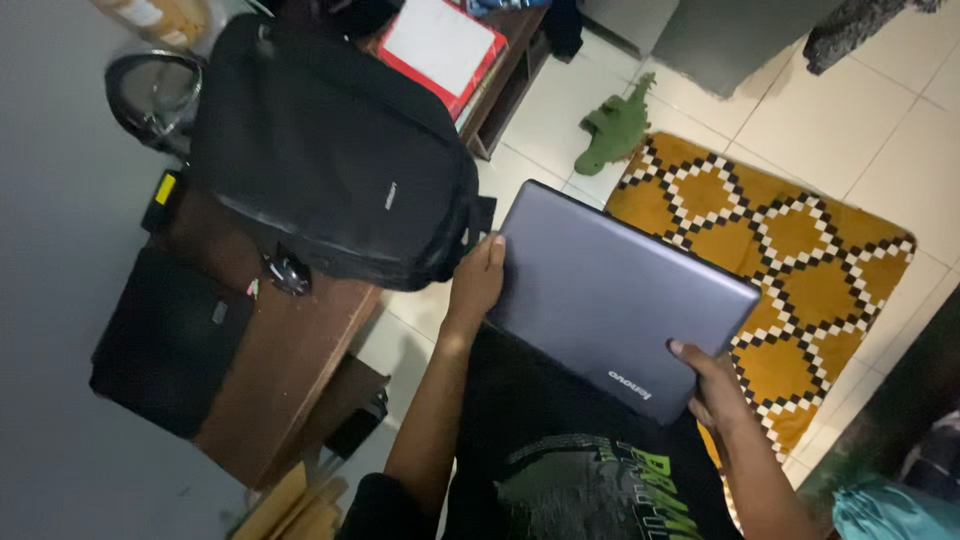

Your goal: The person opens a backpack on the desk and zips a compartment, then closes the laptop and places it into the backpack. They then take a laptop cooling pad out of the backpack, connect its cable, and turn the pad over on the desk.

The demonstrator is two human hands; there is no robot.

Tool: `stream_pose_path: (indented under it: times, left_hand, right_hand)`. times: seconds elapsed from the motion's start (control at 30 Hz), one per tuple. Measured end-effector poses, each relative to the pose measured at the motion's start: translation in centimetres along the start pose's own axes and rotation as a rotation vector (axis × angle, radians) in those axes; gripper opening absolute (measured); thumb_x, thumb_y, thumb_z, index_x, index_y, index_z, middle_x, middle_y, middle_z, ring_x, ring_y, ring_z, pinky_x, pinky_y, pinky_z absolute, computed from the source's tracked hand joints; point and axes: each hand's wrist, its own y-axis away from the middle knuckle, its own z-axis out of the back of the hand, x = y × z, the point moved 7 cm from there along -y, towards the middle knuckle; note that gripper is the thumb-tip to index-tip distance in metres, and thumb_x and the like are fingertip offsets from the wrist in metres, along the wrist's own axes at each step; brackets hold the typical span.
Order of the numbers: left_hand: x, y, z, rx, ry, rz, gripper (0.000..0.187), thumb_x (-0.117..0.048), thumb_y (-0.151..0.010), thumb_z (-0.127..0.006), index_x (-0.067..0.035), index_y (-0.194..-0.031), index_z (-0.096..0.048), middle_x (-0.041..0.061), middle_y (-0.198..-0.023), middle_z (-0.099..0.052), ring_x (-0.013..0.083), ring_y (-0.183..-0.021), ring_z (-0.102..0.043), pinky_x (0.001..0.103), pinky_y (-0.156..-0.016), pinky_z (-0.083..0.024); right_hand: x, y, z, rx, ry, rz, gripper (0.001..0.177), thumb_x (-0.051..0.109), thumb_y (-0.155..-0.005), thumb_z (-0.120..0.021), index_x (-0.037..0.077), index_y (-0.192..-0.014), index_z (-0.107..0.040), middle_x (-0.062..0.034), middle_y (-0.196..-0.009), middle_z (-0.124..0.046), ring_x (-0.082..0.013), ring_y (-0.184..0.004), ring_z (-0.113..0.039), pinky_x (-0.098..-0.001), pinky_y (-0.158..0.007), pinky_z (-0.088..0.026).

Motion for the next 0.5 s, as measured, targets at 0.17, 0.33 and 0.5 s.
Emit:
stream_pose_path:
  times: [0.17, 0.33, 0.5]
  left_hand:
    - [1.2, -1.3, 3.8, -0.209, 0.116, -0.057, 0.041, -0.026, -0.106, -0.041, 0.001, -0.123, -0.068, 0.019, -0.112, -0.072, 0.0291, -0.101, -0.071, 0.039, -0.092, -0.053]
    - [8.9, -5.2, 4.9, -0.208, 0.449, 0.16, 0.04, -0.025, -0.104, -0.043, 0.0, -0.123, -0.068, 0.011, -0.098, -0.074, 0.0201, -0.087, -0.067, 0.034, -0.081, -0.053]
    - [14.0, -6.9, 3.6, -0.052, 0.645, 0.166, 0.039, -0.021, -0.097, -0.051, 0.001, -0.12, -0.074, 0.008, -0.103, -0.079, 0.0176, -0.095, -0.07, 0.031, -0.089, -0.053]
  right_hand:
    - [0.7, 1.1, -2.8, 0.021, -0.044, 0.062, 0.071, 0.013, -0.082, -0.068, -0.004, -0.145, -0.042, -0.0245, -0.134, -0.056, -0.0372, -0.124, -0.059, -0.05, -0.104, -0.049]
    - [1.6, 1.7, -6.2, 0.013, -0.052, 0.08, 0.075, 0.013, -0.077, -0.069, -0.001, -0.146, -0.042, -0.0214, -0.135, -0.055, -0.0366, -0.124, -0.057, -0.0516, -0.105, -0.048]
    - [1.4, 1.4, -8.3, -0.025, -0.012, 0.017, 0.073, 0.018, -0.082, -0.069, -0.004, -0.146, -0.042, -0.0232, -0.135, -0.058, -0.0368, -0.126, -0.058, -0.0508, -0.107, -0.047]
